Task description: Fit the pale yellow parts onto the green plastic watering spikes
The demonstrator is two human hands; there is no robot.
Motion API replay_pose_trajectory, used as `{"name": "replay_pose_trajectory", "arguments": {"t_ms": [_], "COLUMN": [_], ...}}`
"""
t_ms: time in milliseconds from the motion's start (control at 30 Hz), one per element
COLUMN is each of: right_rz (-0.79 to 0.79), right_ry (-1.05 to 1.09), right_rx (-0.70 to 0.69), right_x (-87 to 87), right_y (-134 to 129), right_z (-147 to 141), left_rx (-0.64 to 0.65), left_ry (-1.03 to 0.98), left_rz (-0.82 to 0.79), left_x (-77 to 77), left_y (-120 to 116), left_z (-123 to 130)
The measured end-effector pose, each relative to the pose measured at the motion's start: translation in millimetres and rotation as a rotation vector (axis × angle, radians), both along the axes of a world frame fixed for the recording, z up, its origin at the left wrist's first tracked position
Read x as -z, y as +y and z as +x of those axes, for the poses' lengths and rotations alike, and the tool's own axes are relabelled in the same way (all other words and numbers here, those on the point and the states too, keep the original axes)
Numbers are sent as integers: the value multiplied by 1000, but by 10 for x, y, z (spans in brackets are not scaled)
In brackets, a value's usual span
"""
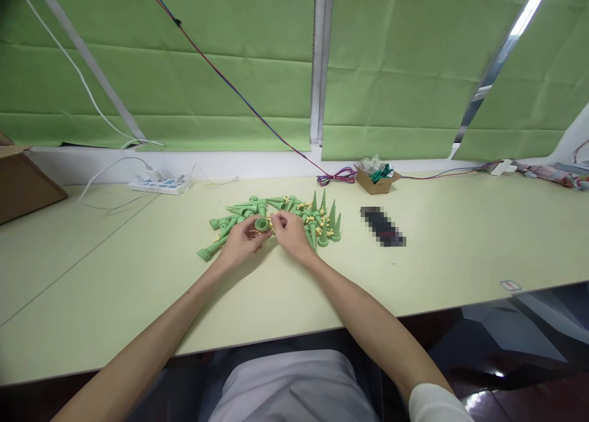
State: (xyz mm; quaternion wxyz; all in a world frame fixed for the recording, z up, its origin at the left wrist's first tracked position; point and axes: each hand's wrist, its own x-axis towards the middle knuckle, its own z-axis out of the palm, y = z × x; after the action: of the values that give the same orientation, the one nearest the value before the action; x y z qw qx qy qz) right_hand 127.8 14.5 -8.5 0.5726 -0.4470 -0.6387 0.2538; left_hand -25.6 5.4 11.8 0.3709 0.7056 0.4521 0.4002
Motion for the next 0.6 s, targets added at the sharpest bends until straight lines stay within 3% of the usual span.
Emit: {"name": "replay_pose_trajectory", "arguments": {"t_ms": [200, 433, 600], "right_rz": [38, 63, 52], "right_ry": [58, 70, 39], "right_rx": [48, 3, -29], "right_x": [-32, -50, -35], "right_y": [-28, -56, -33], "right_z": [19, 14, 15], "left_rx": [-35, 44, 92], "left_ry": [-154, -326, -354], "left_rz": [-172, -426, -485], "left_x": [19, -61, -88], "left_y": [16, 15, -17], "left_z": [11, 11, 16]}}
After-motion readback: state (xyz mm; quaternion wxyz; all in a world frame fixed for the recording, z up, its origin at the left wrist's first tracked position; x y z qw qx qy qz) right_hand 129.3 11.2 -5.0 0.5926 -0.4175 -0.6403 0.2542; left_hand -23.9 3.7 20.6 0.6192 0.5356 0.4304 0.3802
